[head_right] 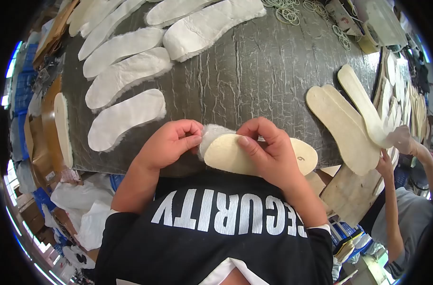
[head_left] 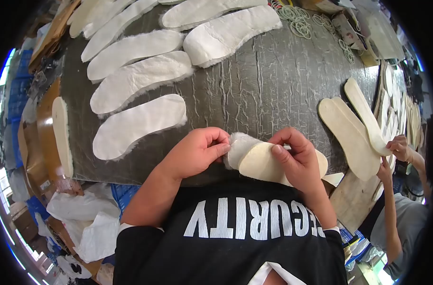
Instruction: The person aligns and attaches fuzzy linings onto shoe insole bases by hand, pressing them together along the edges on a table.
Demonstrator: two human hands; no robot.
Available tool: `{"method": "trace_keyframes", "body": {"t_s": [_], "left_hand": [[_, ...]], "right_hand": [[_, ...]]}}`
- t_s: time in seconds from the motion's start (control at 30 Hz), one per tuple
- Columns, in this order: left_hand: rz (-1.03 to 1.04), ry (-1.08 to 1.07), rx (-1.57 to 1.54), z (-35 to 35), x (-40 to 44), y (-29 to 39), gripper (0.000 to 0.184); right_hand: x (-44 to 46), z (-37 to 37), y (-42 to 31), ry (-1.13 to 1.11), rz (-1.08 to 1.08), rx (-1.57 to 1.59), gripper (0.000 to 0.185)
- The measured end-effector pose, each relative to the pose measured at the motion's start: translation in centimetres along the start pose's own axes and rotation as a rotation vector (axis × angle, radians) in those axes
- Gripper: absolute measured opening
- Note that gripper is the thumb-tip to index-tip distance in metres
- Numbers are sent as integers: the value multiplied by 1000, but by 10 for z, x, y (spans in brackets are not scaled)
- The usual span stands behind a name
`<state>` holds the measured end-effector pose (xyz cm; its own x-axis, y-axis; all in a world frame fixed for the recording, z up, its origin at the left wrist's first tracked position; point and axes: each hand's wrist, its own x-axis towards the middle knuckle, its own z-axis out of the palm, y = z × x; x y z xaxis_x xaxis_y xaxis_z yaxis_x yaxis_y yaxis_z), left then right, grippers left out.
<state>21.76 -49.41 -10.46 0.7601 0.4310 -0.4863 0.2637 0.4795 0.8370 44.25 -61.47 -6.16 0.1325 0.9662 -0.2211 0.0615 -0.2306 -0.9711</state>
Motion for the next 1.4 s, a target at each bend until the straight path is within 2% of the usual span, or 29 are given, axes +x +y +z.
{"method": "trace_keyframes", "body": {"t_s": [0.03,0.2,0.87,1.13,1.4], "left_hand": [[67,-5,-96,3,0,-2,11],[101,-33,-199,11,-2,1,8],[124,-81,-164,19,-2,12,16],[98,-79,-150,22,-6,19,15],[199,-9,-178,30,-10,21,13]], "right_hand": [[0,1,2,0,4,-12,10],[1,0,7,26,-10,-71,9],[-2,1,10,67,63,77,7],[-3,4,10,100,41,31,6],[-1,8,14,147,-35,-79,7]]}}
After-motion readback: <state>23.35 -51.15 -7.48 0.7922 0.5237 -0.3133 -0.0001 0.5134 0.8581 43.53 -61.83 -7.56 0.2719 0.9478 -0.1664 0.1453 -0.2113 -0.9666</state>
